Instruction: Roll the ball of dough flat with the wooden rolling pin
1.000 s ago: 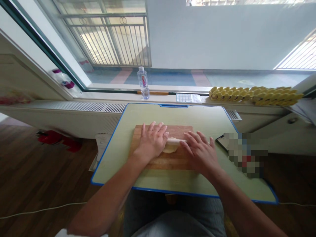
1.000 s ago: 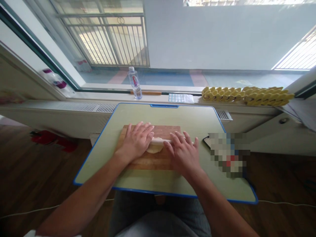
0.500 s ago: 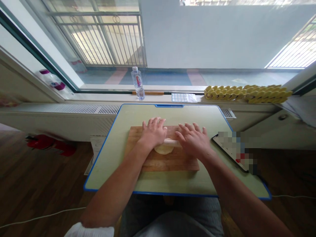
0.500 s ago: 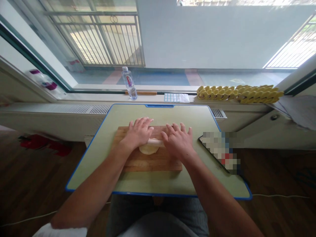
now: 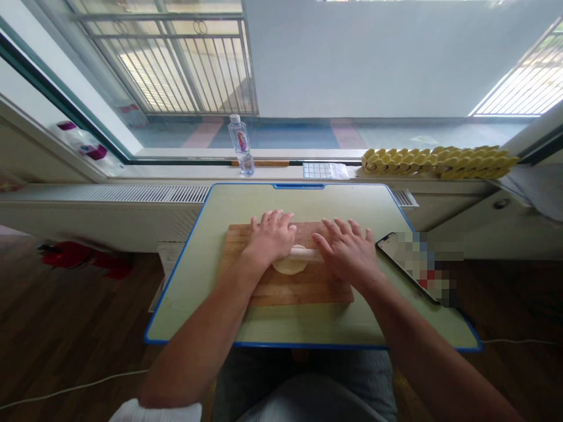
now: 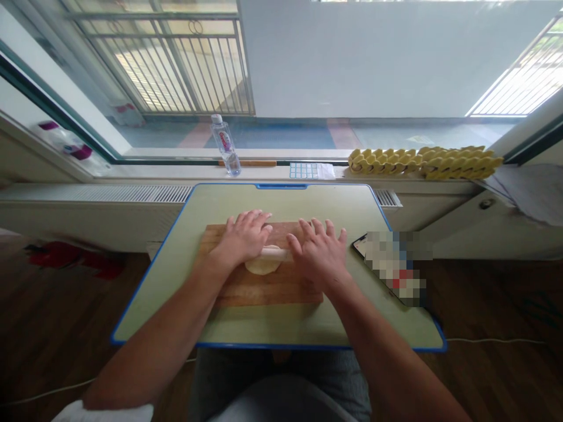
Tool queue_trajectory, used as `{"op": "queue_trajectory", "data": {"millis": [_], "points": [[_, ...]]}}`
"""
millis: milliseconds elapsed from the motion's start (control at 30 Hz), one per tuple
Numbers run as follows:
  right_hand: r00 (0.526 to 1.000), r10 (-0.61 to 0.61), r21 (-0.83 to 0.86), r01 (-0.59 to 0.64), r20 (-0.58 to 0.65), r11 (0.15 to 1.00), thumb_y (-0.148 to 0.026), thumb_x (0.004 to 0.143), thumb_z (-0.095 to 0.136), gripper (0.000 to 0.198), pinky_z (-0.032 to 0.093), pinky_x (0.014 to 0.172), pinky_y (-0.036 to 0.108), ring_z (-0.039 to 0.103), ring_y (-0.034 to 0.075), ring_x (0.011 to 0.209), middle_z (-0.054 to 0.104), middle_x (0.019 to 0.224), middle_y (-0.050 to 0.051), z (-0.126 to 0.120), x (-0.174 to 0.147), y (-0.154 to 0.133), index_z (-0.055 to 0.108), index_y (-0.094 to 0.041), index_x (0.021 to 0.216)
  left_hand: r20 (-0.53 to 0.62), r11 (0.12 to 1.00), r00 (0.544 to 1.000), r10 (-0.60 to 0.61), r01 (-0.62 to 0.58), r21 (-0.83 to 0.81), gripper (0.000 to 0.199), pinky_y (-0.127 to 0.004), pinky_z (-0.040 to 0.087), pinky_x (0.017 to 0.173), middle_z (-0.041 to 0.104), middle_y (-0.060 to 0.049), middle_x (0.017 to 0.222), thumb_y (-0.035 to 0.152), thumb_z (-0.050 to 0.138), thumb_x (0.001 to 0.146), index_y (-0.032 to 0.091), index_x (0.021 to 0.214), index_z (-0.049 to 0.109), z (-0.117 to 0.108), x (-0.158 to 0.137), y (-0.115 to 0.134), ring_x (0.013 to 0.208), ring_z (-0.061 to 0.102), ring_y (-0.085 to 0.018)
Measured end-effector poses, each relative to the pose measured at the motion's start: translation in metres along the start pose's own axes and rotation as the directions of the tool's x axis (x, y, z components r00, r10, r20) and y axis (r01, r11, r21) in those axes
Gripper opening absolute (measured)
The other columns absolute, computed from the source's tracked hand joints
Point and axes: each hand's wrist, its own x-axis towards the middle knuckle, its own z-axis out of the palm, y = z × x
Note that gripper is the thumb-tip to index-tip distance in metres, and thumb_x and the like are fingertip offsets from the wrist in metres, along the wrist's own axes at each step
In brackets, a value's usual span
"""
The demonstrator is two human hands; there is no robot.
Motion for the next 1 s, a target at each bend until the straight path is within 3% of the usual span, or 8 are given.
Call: {"op": "queue_trajectory", "data": {"millis": [200, 467, 733, 1000], "points": [[0.997, -0.053, -0.027, 0.052, -0.055, 0.998, -0.056, 0.110, 0.026, 0.059, 0.029, 0.121, 0.061, 0.038, 0.034, 0.151, 0.052, 0.161, 0.003, 0.007, -0.032, 0.005, 0.051, -0.031, 0.157, -0.094, 1.000, 0.996, 0.012, -0.013, -0.015, 0.052, -0.065, 0.030, 0.126, 0.052, -0.006, 0.162, 0.045, 0.034, 0.107, 0.030, 0.152, 0.055, 0.004, -0.037, 0.008, 0.150, 0.044, -0.031], [1.000, -0.012, 0.003, 0.012, -0.023, 1.000, -0.059, 0.107, 0.030, 0.060, 0.032, 0.119, 0.060, 0.039, 0.034, 0.150, 0.051, 0.162, 0.003, 0.006, 0.000, 0.005, 0.051, -0.032, 0.157, -0.027, 1.000, 1.000, 0.008, -0.008, -0.004, 0.054, -0.070, 0.030, 0.123, 0.049, -0.010, 0.164, 0.045, 0.033, 0.107, 0.028, 0.154, 0.053, 0.000, -0.008, 0.003, 0.150, 0.043, -0.033], [0.997, -0.050, -0.014, 0.049, -0.058, 0.999, -0.051, 0.110, 0.027, 0.056, 0.034, 0.119, 0.052, 0.041, 0.032, 0.149, 0.052, 0.161, 0.001, 0.011, -0.036, 0.009, 0.052, -0.032, 0.156, -0.112, 1.000, 0.993, 0.021, -0.021, -0.001, 0.051, -0.065, 0.028, 0.127, 0.053, -0.006, 0.162, 0.046, 0.034, 0.108, 0.031, 0.151, 0.057, 0.005, -0.045, 0.013, 0.149, 0.045, -0.031], [1.000, 0.002, -0.002, -0.002, -0.002, 1.000, -0.058, 0.109, 0.028, 0.058, 0.034, 0.119, 0.059, 0.040, 0.033, 0.149, 0.050, 0.163, 0.001, 0.005, 0.001, 0.007, 0.050, -0.035, 0.157, -0.023, 0.999, 0.999, 0.036, -0.036, 0.010, 0.053, -0.064, 0.031, 0.125, 0.049, -0.008, 0.164, 0.046, 0.034, 0.108, 0.029, 0.154, 0.053, 0.002, -0.003, 0.002, 0.150, 0.044, -0.031]]}}
